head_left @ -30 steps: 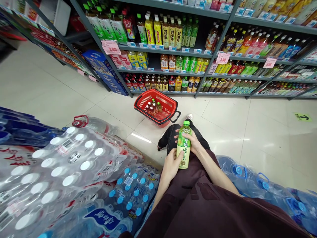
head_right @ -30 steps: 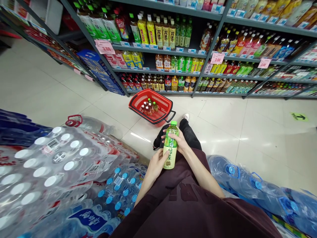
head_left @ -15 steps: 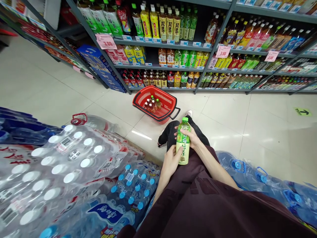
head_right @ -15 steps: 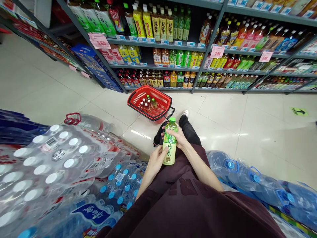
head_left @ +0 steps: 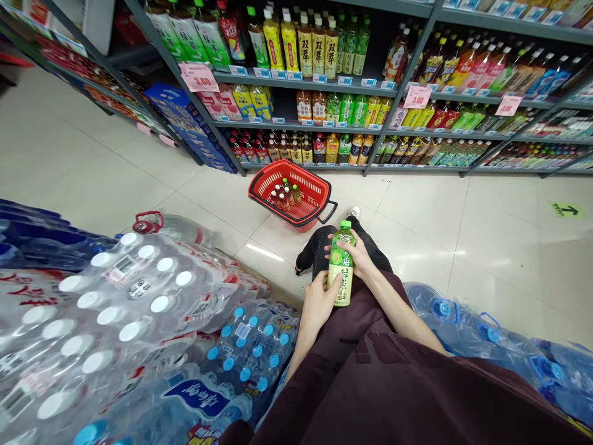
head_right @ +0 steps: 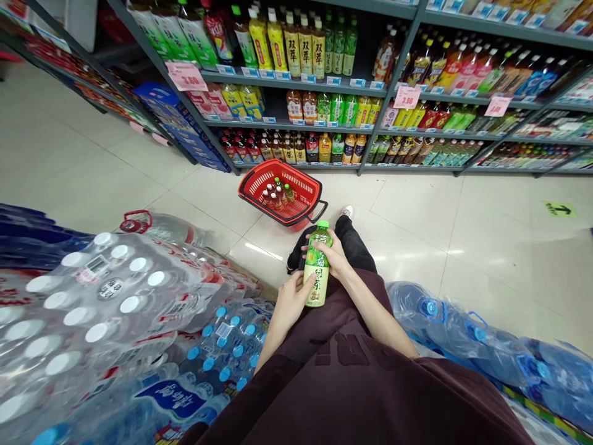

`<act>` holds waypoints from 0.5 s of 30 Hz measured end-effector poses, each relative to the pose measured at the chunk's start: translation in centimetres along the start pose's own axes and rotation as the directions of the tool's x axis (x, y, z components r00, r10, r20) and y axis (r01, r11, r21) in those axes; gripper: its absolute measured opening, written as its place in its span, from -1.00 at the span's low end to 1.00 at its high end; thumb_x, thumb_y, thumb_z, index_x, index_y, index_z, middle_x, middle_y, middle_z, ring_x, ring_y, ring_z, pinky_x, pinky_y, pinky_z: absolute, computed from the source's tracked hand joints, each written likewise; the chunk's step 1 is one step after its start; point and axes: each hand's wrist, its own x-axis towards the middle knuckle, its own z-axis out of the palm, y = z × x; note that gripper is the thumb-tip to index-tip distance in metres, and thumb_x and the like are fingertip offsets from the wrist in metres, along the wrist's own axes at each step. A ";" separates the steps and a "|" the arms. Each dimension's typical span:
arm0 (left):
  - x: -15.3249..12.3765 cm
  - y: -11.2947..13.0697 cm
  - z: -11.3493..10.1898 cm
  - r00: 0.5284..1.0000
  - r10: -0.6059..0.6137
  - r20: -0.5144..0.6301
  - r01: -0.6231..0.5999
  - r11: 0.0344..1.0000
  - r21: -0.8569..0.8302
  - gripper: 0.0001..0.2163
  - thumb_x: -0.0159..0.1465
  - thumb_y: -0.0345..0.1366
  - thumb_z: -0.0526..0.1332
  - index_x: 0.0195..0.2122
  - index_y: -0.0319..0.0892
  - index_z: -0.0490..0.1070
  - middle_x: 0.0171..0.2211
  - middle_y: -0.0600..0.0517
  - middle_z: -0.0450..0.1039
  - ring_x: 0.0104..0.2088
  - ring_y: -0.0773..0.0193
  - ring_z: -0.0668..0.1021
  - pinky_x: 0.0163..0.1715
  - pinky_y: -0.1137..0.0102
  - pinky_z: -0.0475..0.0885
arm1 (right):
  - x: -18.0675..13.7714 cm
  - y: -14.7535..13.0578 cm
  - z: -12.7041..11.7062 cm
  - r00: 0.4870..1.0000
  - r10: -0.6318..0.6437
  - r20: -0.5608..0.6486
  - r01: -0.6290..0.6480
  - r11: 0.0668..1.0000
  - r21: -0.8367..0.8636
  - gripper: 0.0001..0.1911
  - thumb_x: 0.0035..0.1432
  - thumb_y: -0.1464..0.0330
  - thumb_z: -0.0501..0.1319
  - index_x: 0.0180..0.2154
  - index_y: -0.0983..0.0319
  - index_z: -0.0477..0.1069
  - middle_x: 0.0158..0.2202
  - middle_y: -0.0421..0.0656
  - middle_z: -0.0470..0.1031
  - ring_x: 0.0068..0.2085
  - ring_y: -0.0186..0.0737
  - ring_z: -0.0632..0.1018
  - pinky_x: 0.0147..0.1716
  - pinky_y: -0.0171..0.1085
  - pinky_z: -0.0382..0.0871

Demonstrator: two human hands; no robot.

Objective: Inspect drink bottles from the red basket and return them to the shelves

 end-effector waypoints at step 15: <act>-0.1 0.3 0.1 1.000 -0.006 0.016 0.007 0.998 -0.061 -0.59 0.30 0.09 0.23 -0.14 -0.19 0.46 -0.09 -0.14 0.65 -0.12 0.06 0.68 -0.13 0.30 0.58 | 0.4 0.3 -0.7 0.998 -0.020 0.051 0.021 0.999 -0.029 -0.46 -0.03 0.45 0.47 -0.07 0.15 0.27 -0.11 -0.16 0.62 -0.27 -0.10 0.71 -0.34 -0.10 0.72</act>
